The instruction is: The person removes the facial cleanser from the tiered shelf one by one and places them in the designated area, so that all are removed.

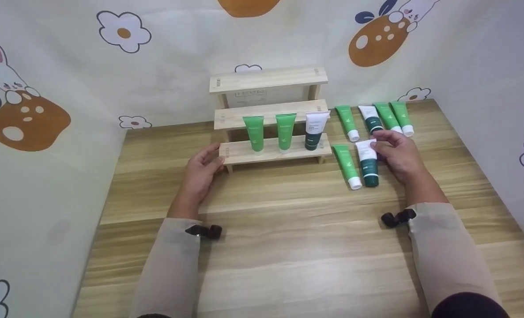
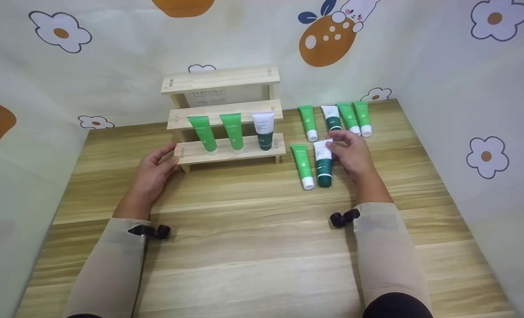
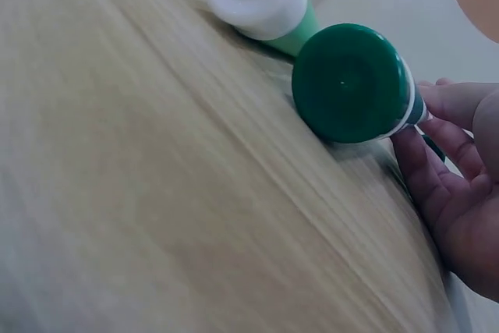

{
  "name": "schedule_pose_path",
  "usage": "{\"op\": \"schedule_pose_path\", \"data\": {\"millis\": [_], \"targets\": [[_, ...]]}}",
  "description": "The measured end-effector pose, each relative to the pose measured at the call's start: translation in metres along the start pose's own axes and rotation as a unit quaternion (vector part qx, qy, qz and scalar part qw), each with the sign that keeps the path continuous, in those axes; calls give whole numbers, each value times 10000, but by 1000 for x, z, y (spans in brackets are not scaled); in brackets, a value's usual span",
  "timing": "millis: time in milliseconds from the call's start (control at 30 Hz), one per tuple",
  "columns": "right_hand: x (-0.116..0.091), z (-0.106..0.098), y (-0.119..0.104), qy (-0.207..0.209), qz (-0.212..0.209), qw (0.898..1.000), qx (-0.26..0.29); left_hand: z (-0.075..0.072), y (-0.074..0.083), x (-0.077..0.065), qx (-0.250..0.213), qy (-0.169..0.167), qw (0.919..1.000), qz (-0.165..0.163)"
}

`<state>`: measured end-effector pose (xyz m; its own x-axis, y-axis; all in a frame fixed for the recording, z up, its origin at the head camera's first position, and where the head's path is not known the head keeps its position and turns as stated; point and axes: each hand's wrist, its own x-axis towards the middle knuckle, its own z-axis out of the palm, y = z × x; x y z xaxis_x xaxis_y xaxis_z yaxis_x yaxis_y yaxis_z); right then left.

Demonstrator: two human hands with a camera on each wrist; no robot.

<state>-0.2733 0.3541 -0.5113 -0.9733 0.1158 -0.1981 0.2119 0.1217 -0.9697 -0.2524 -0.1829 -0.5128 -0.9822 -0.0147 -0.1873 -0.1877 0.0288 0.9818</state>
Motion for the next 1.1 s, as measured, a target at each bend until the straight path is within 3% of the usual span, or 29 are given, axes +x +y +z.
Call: {"op": "schedule_pose_path", "data": {"millis": [333, 567, 700, 833, 1100], "targets": [[0, 1, -3, 126, -171, 9980, -595, 2, -1, 0, 90, 4, 9999, 68], [0, 0, -4, 391, -83, 9974, -592, 1, -1, 0, -10, -22, 10000, 18], [-1, -3, -6, 543, -59, 9976, -417, 0, -1, 1, -33, 2, 10000, -46], [-4, -2, -10, 638, -120, 9978, 109, 0, 0, 0, 14, 2, 10000, -55], [-8, 15, -23, 791, -640, 9897, 1009, 1, -1, 1, -26, 10, 10000, 66]]}}
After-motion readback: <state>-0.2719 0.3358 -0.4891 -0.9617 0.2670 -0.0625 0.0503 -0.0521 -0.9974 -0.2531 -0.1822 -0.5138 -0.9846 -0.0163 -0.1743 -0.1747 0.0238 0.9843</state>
